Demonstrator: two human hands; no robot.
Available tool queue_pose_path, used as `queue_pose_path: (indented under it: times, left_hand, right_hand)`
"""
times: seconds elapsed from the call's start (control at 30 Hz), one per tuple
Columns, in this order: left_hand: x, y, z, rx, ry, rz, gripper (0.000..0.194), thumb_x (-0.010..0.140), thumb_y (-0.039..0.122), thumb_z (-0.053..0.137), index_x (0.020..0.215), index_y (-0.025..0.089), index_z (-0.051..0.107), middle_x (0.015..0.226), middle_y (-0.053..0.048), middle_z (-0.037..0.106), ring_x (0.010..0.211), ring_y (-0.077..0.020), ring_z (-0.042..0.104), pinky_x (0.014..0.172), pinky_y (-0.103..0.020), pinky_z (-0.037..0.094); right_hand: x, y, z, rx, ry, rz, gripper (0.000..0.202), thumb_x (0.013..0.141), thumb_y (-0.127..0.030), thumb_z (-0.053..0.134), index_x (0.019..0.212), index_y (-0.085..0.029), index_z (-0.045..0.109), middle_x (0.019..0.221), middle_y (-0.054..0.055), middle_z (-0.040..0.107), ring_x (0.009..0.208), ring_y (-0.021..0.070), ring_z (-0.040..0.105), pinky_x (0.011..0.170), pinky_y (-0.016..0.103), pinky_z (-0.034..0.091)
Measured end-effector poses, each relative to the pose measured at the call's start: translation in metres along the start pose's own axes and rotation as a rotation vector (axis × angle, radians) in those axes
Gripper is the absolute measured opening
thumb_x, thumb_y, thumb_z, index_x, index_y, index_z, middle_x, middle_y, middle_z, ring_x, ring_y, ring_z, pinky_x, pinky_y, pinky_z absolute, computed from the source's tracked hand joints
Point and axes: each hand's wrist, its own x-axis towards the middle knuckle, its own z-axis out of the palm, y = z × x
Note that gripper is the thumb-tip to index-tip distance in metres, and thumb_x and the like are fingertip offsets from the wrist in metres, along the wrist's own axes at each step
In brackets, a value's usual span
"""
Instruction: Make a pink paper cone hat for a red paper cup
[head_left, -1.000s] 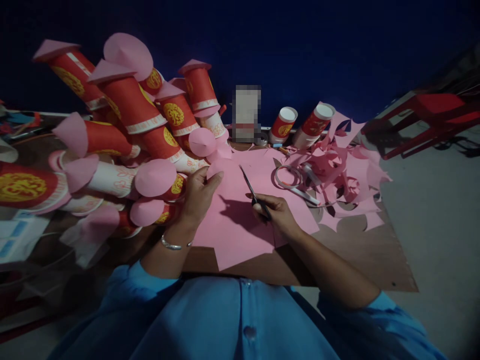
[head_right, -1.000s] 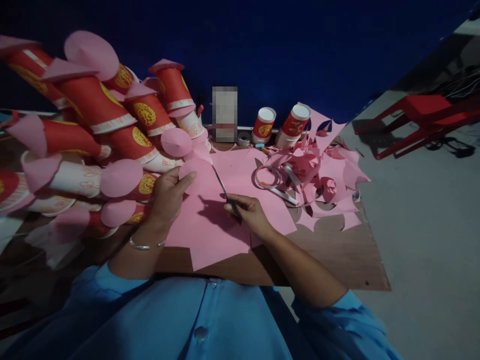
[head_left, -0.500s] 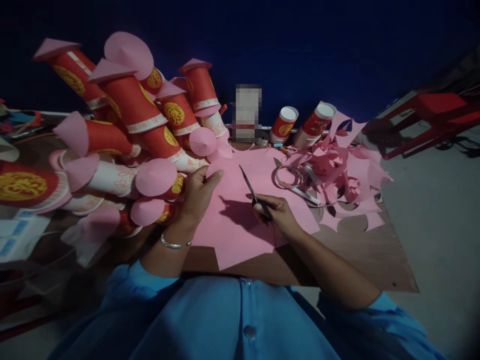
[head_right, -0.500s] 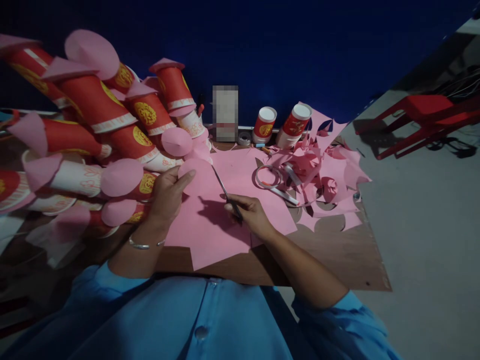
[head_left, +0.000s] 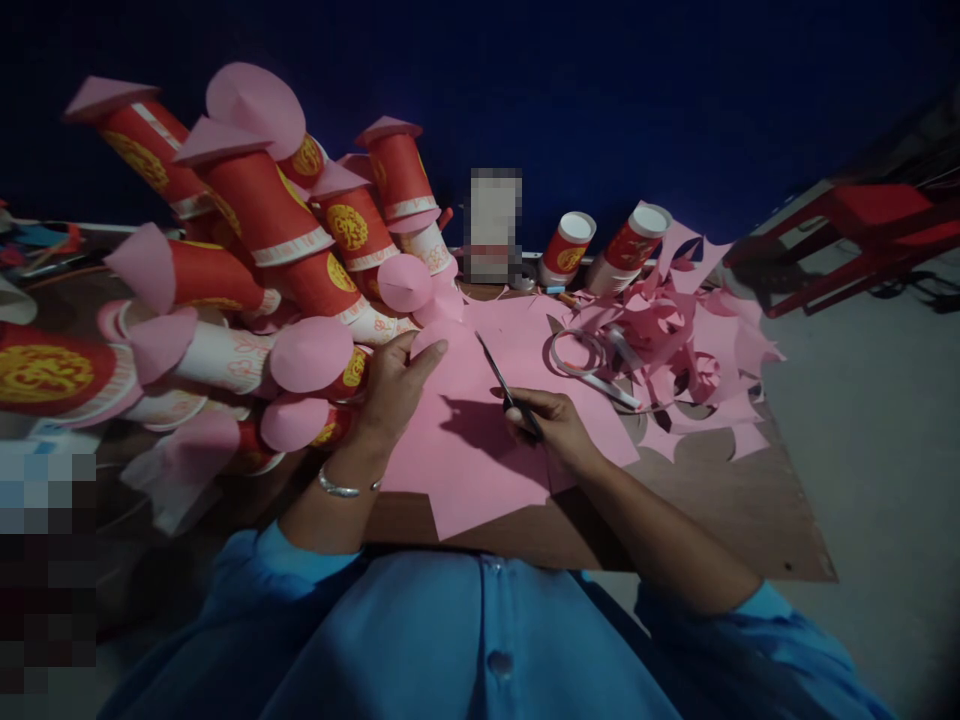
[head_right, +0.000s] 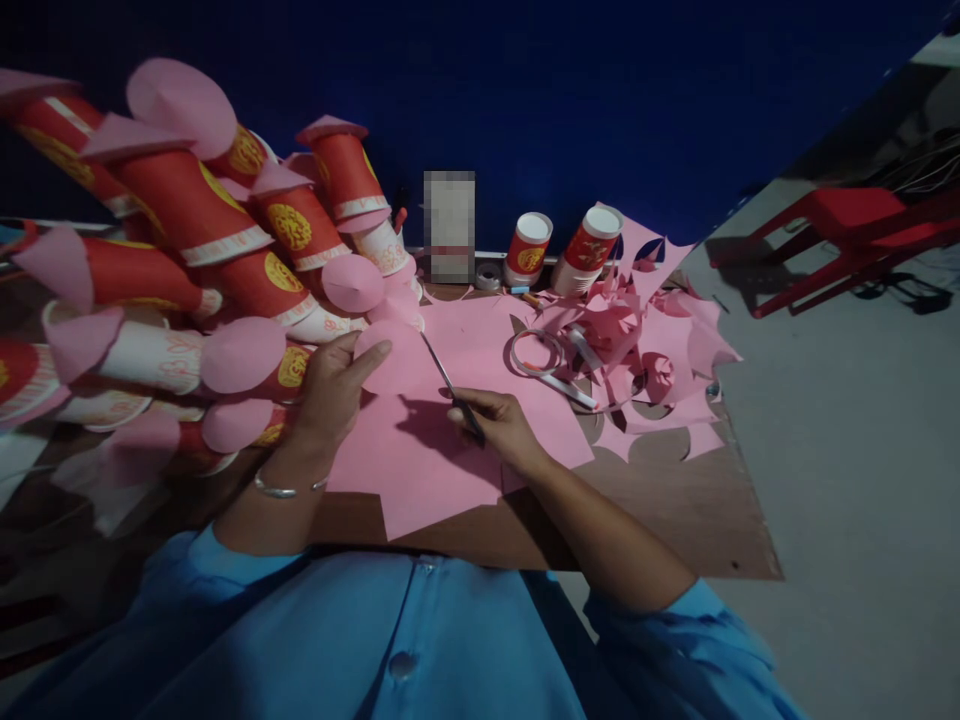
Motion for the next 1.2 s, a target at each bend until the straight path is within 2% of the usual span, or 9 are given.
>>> queue_pose_path:
  times: [0.2, 0.37, 0.7, 0.83, 0.97, 1.2]
  left_hand:
    - [0.0, 0.006, -0.001, -0.003, -0.012, -0.015, 0.027, 0.082, 0.042, 0.079, 0.076, 0.018, 0.067, 0.069, 0.002, 0.059, 0.066, -0.0143, 0.049, 0.063, -0.027, 0.042]
    - [0.003, 0.001, -0.003, -0.008, -0.02, -0.02, 0.027, 0.082, 0.044, 0.078, 0.08, 0.018, 0.069, 0.072, 0.001, 0.063, 0.069, -0.0162, 0.053, 0.066, -0.028, 0.045]
    - [0.002, -0.005, -0.001, -0.001, 0.01, 0.02, 0.03, 0.085, 0.043, 0.077, 0.073, 0.02, 0.063, 0.067, 0.003, 0.054, 0.065, -0.0138, 0.046, 0.063, -0.027, 0.041]
    - [0.002, -0.006, 0.0, -0.038, 0.003, 0.006, 0.027, 0.084, 0.043, 0.079, 0.078, 0.019, 0.068, 0.071, 0.002, 0.061, 0.067, -0.0148, 0.051, 0.066, -0.027, 0.045]
    - [0.001, -0.004, 0.001, -0.09, -0.053, -0.046, 0.027, 0.08, 0.044, 0.082, 0.086, 0.019, 0.073, 0.079, -0.001, 0.071, 0.073, -0.0182, 0.06, 0.07, -0.029, 0.051]
    - [0.001, -0.001, 0.001, -0.107, -0.128, -0.077, 0.031, 0.077, 0.044, 0.084, 0.093, 0.017, 0.078, 0.086, -0.004, 0.076, 0.079, -0.0213, 0.067, 0.076, -0.033, 0.056]
  right_hand:
    - [-0.001, -0.001, -0.001, -0.018, -0.015, -0.001, 0.057, 0.076, -0.053, 0.088, 0.119, -0.016, 0.082, 0.057, -0.006, 0.055, 0.049, 0.0079, 0.041, 0.048, 0.024, 0.035]
    - [-0.002, -0.004, 0.0, -0.01, -0.02, -0.01, 0.054, 0.076, -0.052, 0.089, 0.116, -0.017, 0.083, 0.057, -0.006, 0.053, 0.049, 0.0075, 0.04, 0.048, 0.024, 0.034]
    - [-0.001, -0.001, 0.0, -0.035, 0.007, -0.005, 0.054, 0.075, -0.054, 0.088, 0.114, -0.018, 0.084, 0.056, -0.006, 0.054, 0.049, 0.008, 0.04, 0.049, 0.024, 0.034]
    - [0.0, -0.003, -0.001, -0.029, 0.03, -0.025, 0.052, 0.074, -0.054, 0.089, 0.112, -0.018, 0.084, 0.057, -0.005, 0.056, 0.05, 0.0088, 0.041, 0.05, 0.025, 0.035]
    - [0.002, -0.008, -0.004, -0.061, 0.006, -0.024, 0.053, 0.072, -0.054, 0.089, 0.111, -0.019, 0.084, 0.059, -0.004, 0.058, 0.053, 0.0098, 0.045, 0.053, 0.026, 0.037]
    - [0.002, -0.009, -0.006, -0.097, 0.006, -0.013, 0.046, 0.072, -0.048, 0.089, 0.11, -0.022, 0.085, 0.064, -0.005, 0.058, 0.057, 0.0096, 0.046, 0.056, 0.026, 0.039]
